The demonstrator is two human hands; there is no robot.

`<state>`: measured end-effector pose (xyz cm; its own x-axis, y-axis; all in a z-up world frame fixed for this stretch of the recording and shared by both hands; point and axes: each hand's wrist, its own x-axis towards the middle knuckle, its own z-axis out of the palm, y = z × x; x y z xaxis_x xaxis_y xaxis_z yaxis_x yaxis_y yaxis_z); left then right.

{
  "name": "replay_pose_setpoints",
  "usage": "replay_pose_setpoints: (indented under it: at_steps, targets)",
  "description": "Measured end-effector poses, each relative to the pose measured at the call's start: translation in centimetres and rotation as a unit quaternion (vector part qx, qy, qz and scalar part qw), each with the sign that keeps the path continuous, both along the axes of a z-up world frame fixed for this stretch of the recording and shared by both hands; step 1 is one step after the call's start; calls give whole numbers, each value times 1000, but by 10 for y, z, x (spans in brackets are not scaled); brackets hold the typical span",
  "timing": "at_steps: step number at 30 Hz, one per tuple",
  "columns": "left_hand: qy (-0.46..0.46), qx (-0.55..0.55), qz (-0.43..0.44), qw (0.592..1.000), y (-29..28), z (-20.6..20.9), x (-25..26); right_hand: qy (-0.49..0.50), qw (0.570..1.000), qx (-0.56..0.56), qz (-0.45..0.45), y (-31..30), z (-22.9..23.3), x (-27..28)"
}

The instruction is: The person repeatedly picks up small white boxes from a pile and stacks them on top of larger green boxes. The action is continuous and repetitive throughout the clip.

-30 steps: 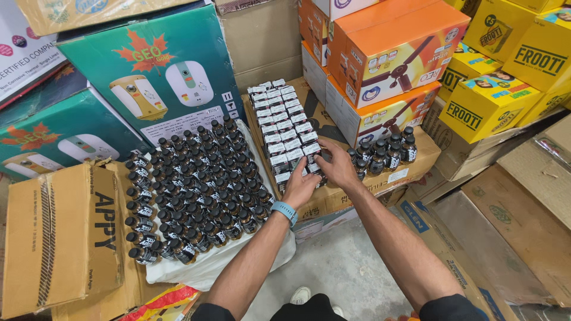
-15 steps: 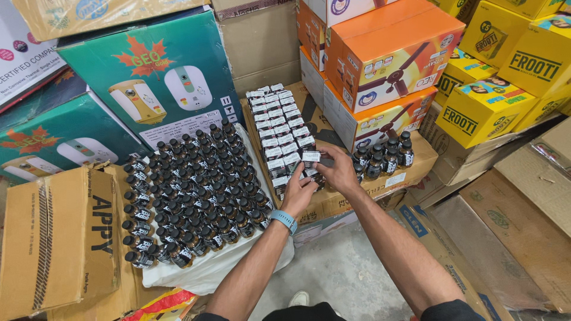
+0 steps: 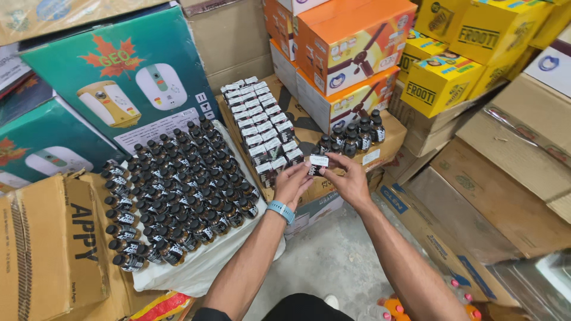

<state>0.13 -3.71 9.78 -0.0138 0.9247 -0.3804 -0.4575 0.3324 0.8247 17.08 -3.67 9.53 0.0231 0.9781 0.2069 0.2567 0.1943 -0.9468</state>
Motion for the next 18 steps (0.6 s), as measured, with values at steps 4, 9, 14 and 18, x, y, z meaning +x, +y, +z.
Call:
replay_pose_setpoints:
  at_steps: [4, 9, 14, 18]
  targets:
    - [-20, -15, -65, 998, -19, -19, 22, -14, 998, -5, -69, -47, -8, 22]
    - [-41, -24, -158, 986, -58, -48, 55, -3, 988, -4, -153, -124, -19, 53]
    - [-37, -18, -248, 968, -123, -34, 94, 16, 974, 9, -228, -210, -16, 82]
    - [-39, -28, -313, 948, -175, -28, 137, 44, 958, 4, -285, -281, -15, 113]
